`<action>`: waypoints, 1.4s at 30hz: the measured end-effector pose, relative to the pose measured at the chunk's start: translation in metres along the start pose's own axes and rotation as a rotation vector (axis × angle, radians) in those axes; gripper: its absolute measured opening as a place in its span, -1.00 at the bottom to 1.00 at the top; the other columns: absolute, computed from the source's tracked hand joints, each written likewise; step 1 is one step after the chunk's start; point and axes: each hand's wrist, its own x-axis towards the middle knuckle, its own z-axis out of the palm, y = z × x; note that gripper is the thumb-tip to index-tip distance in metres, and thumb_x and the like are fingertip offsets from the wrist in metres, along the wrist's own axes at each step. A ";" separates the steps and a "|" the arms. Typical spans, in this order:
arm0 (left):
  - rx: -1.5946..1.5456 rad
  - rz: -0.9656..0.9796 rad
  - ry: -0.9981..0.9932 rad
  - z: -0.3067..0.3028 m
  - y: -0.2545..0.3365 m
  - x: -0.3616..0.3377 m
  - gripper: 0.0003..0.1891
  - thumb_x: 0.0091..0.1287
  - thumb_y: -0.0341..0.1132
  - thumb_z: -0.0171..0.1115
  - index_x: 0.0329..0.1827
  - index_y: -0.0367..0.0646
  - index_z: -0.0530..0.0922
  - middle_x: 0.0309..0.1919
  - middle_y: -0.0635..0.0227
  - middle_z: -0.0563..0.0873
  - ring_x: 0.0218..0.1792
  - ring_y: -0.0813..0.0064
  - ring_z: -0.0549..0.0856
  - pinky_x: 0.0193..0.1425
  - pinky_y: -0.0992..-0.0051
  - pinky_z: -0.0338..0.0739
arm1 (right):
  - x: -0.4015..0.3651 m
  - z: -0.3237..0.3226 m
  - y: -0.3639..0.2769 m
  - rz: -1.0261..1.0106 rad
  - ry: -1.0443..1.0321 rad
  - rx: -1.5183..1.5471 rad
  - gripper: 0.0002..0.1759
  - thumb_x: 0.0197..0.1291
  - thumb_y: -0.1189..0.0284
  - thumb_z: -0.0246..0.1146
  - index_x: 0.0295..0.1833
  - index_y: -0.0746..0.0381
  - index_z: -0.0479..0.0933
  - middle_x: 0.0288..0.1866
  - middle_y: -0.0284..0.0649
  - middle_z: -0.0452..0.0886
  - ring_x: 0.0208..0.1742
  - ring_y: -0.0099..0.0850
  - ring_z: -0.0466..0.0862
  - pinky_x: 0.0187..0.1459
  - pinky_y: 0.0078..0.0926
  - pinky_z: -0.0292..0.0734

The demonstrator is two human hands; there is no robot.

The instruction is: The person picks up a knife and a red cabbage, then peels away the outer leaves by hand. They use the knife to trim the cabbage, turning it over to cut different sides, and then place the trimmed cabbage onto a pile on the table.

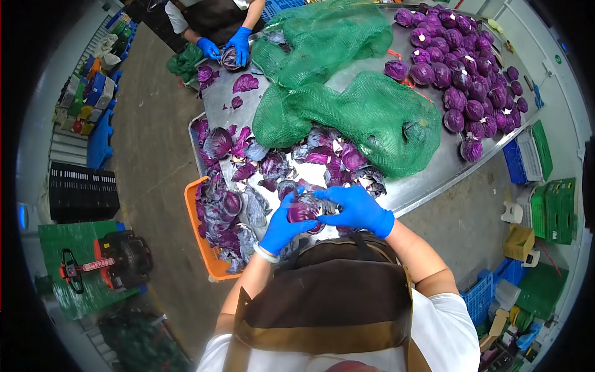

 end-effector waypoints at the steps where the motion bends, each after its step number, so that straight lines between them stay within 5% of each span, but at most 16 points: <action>1: 0.010 -0.025 0.001 0.005 0.009 -0.002 0.01 0.06 -0.32 0.62 0.55 -0.19 0.17 0.25 0.20 0.54 0.19 0.41 0.60 0.27 0.40 0.55 | -0.003 0.010 0.000 -0.067 0.062 -0.109 -0.43 0.06 0.13 0.44 0.15 0.19 0.60 -0.25 -0.17 0.68 -0.36 -0.14 0.70 -0.32 -0.22 0.59; 4: -0.051 0.049 0.017 0.008 -0.001 0.004 0.08 0.01 -0.32 0.65 0.59 -0.15 0.11 0.26 0.21 0.53 0.19 0.40 0.60 0.28 0.40 0.53 | -0.009 0.035 0.000 -0.106 0.105 -0.356 -0.47 0.05 0.15 0.42 0.09 0.22 0.59 -0.28 -0.13 0.67 -0.38 -0.14 0.69 -0.37 -0.21 0.57; 7: 0.209 0.071 -0.031 0.000 0.003 0.002 0.16 -0.02 -0.35 0.64 0.62 -0.11 0.03 0.29 0.22 0.50 0.21 0.39 0.59 0.31 0.38 0.51 | -0.001 0.028 0.024 0.124 0.280 -0.081 -0.74 0.05 0.27 0.37 -0.23 0.22 0.63 -0.39 -0.10 0.67 -0.41 -0.16 0.69 -0.42 -0.23 0.55; 9: 0.083 0.135 -0.029 0.005 0.013 -0.001 0.18 -0.03 -0.37 0.62 0.63 -0.10 -0.01 0.31 0.22 0.47 0.24 0.37 0.57 0.33 0.37 0.50 | 0.001 0.024 0.056 0.315 0.480 0.081 -0.81 0.06 0.31 0.35 -0.39 0.22 0.63 -0.44 -0.08 0.67 -0.41 -0.16 0.70 -0.41 -0.26 0.55; 11: 0.084 0.243 0.016 0.009 0.025 0.000 0.21 -0.05 -0.41 0.60 0.64 -0.09 -0.06 0.34 0.23 0.42 0.28 0.35 0.53 0.36 0.35 0.47 | -0.003 0.005 0.067 0.449 0.331 -0.054 -0.72 0.07 0.23 0.40 -0.18 0.18 0.69 -0.35 -0.09 0.70 -0.33 -0.15 0.72 -0.29 -0.27 0.60; 14: 0.155 0.223 0.076 0.007 0.029 0.002 0.25 -0.08 -0.40 0.62 0.65 -0.08 -0.08 0.33 0.23 0.42 0.28 0.34 0.53 0.38 0.35 0.45 | -0.009 0.035 0.045 0.130 0.479 0.163 -0.48 0.11 0.15 0.43 0.17 0.11 0.62 -0.14 -0.07 0.72 -0.21 -0.11 0.74 -0.17 -0.27 0.63; 15: 0.154 0.247 0.048 0.002 0.022 0.008 0.25 -0.07 -0.40 0.62 0.65 -0.06 -0.09 0.32 0.22 0.43 0.26 0.35 0.55 0.36 0.35 0.47 | -0.009 0.015 0.009 0.071 0.310 0.068 -0.44 0.08 0.26 0.49 0.22 0.14 0.59 -0.04 -0.13 0.72 -0.22 -0.29 0.76 -0.15 -0.41 0.66; 22: 0.181 0.147 -0.138 -0.007 0.027 0.006 0.19 0.01 -0.44 0.57 0.65 -0.05 -0.09 0.38 0.22 0.41 0.30 0.36 0.50 0.39 0.33 0.44 | 0.003 0.002 -0.013 0.029 -0.008 -0.214 -0.55 0.09 0.23 0.41 0.11 0.10 0.61 -0.24 -0.17 0.69 -0.29 -0.20 0.71 -0.26 -0.30 0.60; 24: 0.105 0.098 -0.126 -0.005 0.021 0.007 0.23 -0.02 -0.33 0.63 0.65 -0.13 -0.09 0.52 0.22 0.23 0.49 0.36 0.28 0.55 0.32 0.18 | 0.003 0.025 -0.007 0.080 0.022 -0.341 -0.58 0.02 0.26 0.44 0.03 0.10 0.65 -0.22 -0.14 0.69 -0.37 -0.14 0.71 -0.32 -0.24 0.61; 26: 0.025 0.108 -0.102 -0.005 0.015 0.007 0.19 -0.01 -0.46 0.59 0.65 -0.09 -0.07 0.39 0.22 0.40 0.38 0.38 0.42 0.44 0.32 0.38 | 0.005 0.031 0.011 -0.034 0.255 -0.099 -0.67 0.02 0.32 0.42 -0.06 0.15 0.64 -0.27 -0.13 0.70 -0.41 -0.15 0.70 -0.36 -0.27 0.60; 28: 0.117 0.212 -0.074 -0.009 0.009 0.009 0.23 -0.05 -0.41 0.62 0.65 -0.08 -0.08 0.39 0.20 0.38 0.40 0.34 0.40 0.46 0.30 0.35 | 0.017 0.038 0.031 0.199 0.467 0.100 -0.83 0.01 0.39 0.36 -0.29 0.24 0.62 -0.45 -0.08 0.66 -0.44 -0.16 0.70 -0.41 -0.32 0.56; 31: 0.180 0.307 -0.077 -0.013 0.010 0.006 0.26 -0.10 -0.33 0.64 0.65 -0.06 -0.07 0.38 0.13 0.39 0.40 0.22 0.42 0.44 0.25 0.38 | 0.015 0.015 0.074 0.590 0.238 -0.148 -0.73 0.00 0.39 0.42 -0.19 0.28 0.60 -0.29 -0.08 0.71 -0.30 -0.19 0.75 -0.28 -0.32 0.61; 34: 0.541 0.333 0.124 -0.001 0.022 0.001 0.25 -0.13 -0.31 0.62 0.65 -0.06 -0.04 0.32 0.06 0.42 0.34 0.07 0.47 0.41 0.22 0.40 | 0.019 0.014 0.016 0.102 0.445 0.137 -0.67 0.02 0.39 0.48 -0.15 0.31 0.59 -0.26 -0.13 0.69 -0.29 -0.45 0.70 -0.26 -0.40 0.57; 38: 0.632 0.369 0.132 0.008 0.025 0.009 0.27 -0.18 -0.32 0.59 0.64 -0.10 -0.05 0.32 -0.04 0.42 0.29 -0.06 0.49 0.39 0.15 0.41 | 0.032 0.025 -0.019 0.021 0.275 0.017 -0.72 0.11 0.40 0.44 -0.12 0.27 0.57 -0.22 -0.09 0.61 -0.25 -0.13 0.65 -0.21 -0.32 0.55; 39: 0.629 0.365 0.097 0.008 0.025 0.009 0.32 -0.15 -0.30 0.63 0.64 -0.17 -0.14 0.38 0.05 0.41 0.38 0.17 0.47 0.45 0.28 0.36 | 0.034 0.038 0.004 0.065 0.345 0.047 -0.78 0.16 0.41 0.40 -0.17 0.27 0.54 -0.28 -0.11 0.58 -0.28 -0.14 0.64 -0.22 -0.31 0.54; 42: 0.339 0.373 0.087 0.012 0.023 0.004 0.36 -0.17 -0.30 0.65 0.66 -0.13 -0.18 0.38 0.11 0.41 0.37 0.20 0.47 0.46 0.28 0.35 | 0.038 0.036 0.041 0.232 0.497 0.000 -0.79 0.20 0.36 0.35 -0.22 0.25 0.50 -0.33 -0.03 0.56 -0.34 -0.09 0.64 -0.29 -0.22 0.53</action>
